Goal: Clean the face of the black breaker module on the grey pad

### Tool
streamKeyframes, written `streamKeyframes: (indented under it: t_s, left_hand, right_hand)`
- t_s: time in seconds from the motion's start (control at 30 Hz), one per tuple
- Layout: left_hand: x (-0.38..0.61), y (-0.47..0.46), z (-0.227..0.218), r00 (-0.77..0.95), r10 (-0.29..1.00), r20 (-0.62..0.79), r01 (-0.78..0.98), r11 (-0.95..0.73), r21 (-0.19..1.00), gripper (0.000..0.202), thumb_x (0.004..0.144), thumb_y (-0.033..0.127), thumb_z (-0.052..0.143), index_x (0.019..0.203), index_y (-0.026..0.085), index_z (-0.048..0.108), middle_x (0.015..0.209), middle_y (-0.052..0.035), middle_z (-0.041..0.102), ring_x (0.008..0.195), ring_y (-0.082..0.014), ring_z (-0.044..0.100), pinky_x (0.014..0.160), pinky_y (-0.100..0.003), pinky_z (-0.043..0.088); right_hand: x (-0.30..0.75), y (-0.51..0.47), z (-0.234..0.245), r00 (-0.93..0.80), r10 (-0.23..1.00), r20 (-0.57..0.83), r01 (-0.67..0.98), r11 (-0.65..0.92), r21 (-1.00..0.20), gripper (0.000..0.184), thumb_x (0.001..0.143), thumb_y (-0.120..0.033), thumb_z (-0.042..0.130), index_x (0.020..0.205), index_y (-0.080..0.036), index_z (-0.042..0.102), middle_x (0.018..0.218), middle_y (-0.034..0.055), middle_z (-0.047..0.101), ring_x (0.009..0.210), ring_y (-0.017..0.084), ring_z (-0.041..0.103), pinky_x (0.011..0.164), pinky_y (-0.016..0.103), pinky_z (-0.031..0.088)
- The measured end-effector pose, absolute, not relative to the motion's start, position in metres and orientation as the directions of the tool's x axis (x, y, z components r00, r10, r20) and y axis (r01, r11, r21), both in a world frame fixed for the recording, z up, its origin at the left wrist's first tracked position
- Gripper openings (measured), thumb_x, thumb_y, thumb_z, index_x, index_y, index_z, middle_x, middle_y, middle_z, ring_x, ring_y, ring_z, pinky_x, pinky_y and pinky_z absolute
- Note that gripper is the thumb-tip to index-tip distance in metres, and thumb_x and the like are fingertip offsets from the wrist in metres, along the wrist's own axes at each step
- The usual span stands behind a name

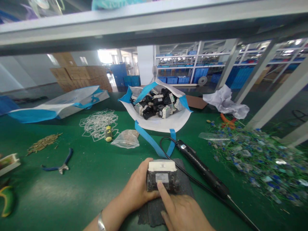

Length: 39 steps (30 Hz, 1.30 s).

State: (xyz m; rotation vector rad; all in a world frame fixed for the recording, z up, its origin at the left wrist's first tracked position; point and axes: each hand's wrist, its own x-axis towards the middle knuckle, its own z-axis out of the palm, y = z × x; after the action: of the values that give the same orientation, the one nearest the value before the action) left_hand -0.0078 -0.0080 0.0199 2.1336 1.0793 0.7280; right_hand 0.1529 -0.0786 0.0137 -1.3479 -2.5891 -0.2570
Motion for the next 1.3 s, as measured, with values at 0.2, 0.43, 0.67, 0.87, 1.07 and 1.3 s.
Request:
streamKeyframes:
  t_s: [0.2,0.43,0.67,0.87,1.07,1.3]
  left_hand:
    - [-0.0085,-0.0079,0.0187,0.502,0.843,0.194,0.488,-0.461,0.741,0.071,0.06,0.024,0.064,0.12,0.019,0.026,0.115,-0.011,0.046,0.104,-0.0238,0.047,0.09,-0.038,0.039]
    - [-0.0076,-0.0073,0.0188,0.511,0.841,0.178,0.475,-0.449,0.757,0.073,0.06,0.023,0.064,0.121,0.02,0.024,0.115,-0.0107,0.044,0.105,-0.0241,0.045,0.091,-0.04,0.037]
    - [-0.0088,-0.0079,0.0208,0.502,0.845,0.183,0.472,-0.445,0.761,0.071,0.059,0.024,0.065,0.12,0.02,0.027,0.114,-0.0102,0.047,0.104,-0.0237,0.047,0.089,-0.038,0.039]
    - [-0.0078,-0.0078,0.0219,0.51,0.839,0.189,0.465,-0.454,0.76,0.07,0.061,0.025,0.064,0.119,0.02,0.026,0.113,-0.0095,0.047,0.103,-0.023,0.048,0.089,-0.038,0.039]
    - [-0.0073,-0.0075,0.0215,0.518,0.837,0.174,0.476,-0.451,0.755,0.07,0.061,0.026,0.064,0.118,0.02,0.026,0.114,-0.0106,0.046,0.104,-0.0244,0.047,0.091,-0.041,0.038]
    - [-0.0077,-0.0079,0.0223,0.52,0.835,0.182,0.477,-0.46,0.748,0.07,0.061,0.026,0.064,0.119,0.019,0.025,0.112,-0.0096,0.047,0.102,-0.0228,0.048,0.089,-0.037,0.039]
  right_hand:
    - [0.1531,-0.0798,0.0163,-0.567,0.775,0.28,0.815,0.577,0.053,0.061,0.062,-0.011,0.052,0.118,0.001,0.03,0.063,0.0073,0.064,0.044,0.02,0.057,0.04,0.029,0.046]
    - [0.1529,-0.0787,0.0152,-0.559,0.788,0.257,0.822,0.568,0.044,0.06,0.063,-0.012,0.051,0.119,0.0,0.03,0.063,0.007,0.064,0.045,0.021,0.058,0.041,0.029,0.044]
    - [0.1525,-0.0789,0.0179,-0.555,0.789,0.261,0.825,0.563,0.051,0.063,0.061,-0.013,0.055,0.118,-0.001,0.031,0.063,0.0062,0.064,0.045,0.02,0.058,0.04,0.028,0.044]
    - [0.153,-0.0789,0.0158,-0.553,0.784,0.283,0.826,0.56,0.063,0.064,0.061,-0.012,0.054,0.118,-0.001,0.028,0.061,0.0055,0.064,0.043,0.02,0.057,0.04,0.028,0.043]
    - [0.1528,-0.0796,0.0159,-0.564,0.773,0.292,0.817,0.572,0.064,0.062,0.062,-0.011,0.049,0.119,-0.001,0.027,0.062,0.0055,0.064,0.042,0.02,0.057,0.039,0.028,0.043]
    - [0.1524,-0.0799,0.0155,-0.56,0.782,0.274,0.82,0.57,0.052,0.065,0.061,-0.012,0.054,0.118,-0.001,0.027,0.062,0.0059,0.064,0.044,0.021,0.058,0.039,0.029,0.046]
